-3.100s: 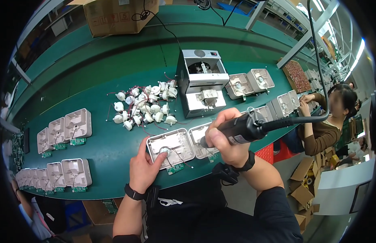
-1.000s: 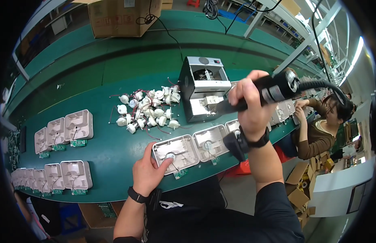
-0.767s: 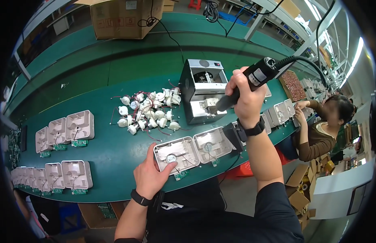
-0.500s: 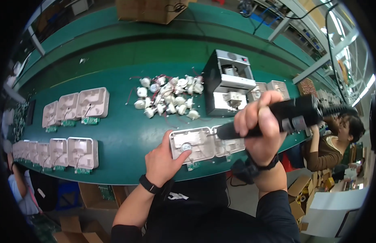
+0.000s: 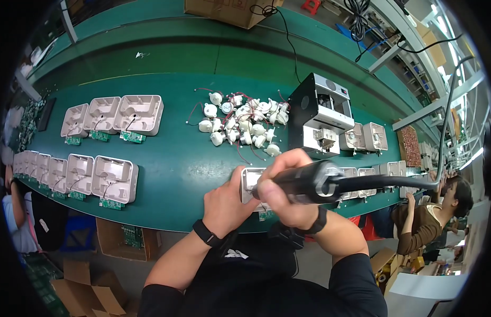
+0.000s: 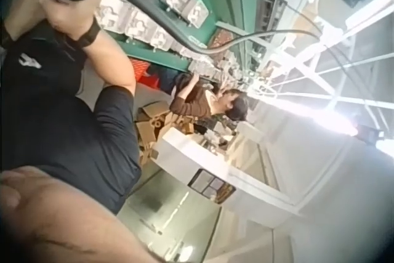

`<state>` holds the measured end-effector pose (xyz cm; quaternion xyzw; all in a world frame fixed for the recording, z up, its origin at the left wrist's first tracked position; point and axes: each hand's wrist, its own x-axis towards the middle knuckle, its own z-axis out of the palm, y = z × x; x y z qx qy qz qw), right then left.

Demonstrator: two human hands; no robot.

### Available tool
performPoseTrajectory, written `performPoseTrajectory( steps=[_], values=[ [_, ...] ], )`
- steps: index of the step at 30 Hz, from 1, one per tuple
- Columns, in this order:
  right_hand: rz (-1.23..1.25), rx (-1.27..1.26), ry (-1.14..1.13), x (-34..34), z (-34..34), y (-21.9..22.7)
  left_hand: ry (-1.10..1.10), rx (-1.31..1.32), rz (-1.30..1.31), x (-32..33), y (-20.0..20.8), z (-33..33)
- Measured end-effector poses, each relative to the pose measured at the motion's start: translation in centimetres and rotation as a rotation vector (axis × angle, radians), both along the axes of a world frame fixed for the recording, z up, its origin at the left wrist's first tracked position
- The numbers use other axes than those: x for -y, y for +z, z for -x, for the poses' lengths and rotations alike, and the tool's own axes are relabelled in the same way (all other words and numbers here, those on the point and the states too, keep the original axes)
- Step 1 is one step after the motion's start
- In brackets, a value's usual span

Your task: Assembling electronic components by inserting small parts into a housing and using an electric screwdriver to secure them.

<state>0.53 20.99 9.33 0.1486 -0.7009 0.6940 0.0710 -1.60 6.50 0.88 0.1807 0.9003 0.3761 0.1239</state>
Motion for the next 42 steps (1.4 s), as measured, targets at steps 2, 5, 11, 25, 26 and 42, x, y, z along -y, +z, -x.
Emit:
performPoseTrajectory(
  steps=[2, 5, 11, 25, 26, 42],
  values=[
    [-0.081, 0.024, -0.022, 0.1, 0.0, -1.1, 0.005, 0.002, -0.006, 0.3, -0.2, -0.1],
    [-0.073, 0.026, -0.023, 0.3, 0.1, -1.3, 0.003, -0.01, -0.016, 0.3, -0.3, 0.0],
    [-0.196, -0.149, -0.193, 0.3, 0.1, 0.8, -0.027, -0.107, 0.081, 0.6, -0.6, -0.2],
    [-0.098, -0.077, -0.323, -3.9, -6.8, 6.4, -0.386, 0.319, -0.684, 1.2, 5.7, -3.7],
    [-0.205, -0.249, -0.462, -5.1, -7.5, 6.0, -0.31, 0.417, -0.709, 1.5, 6.3, -4.0],
    [-1.315, 0.163, -0.662, -28.9, -11.8, -5.3, 0.188, 0.284, -0.885, 6.8, 3.0, -2.0]
  ],
)
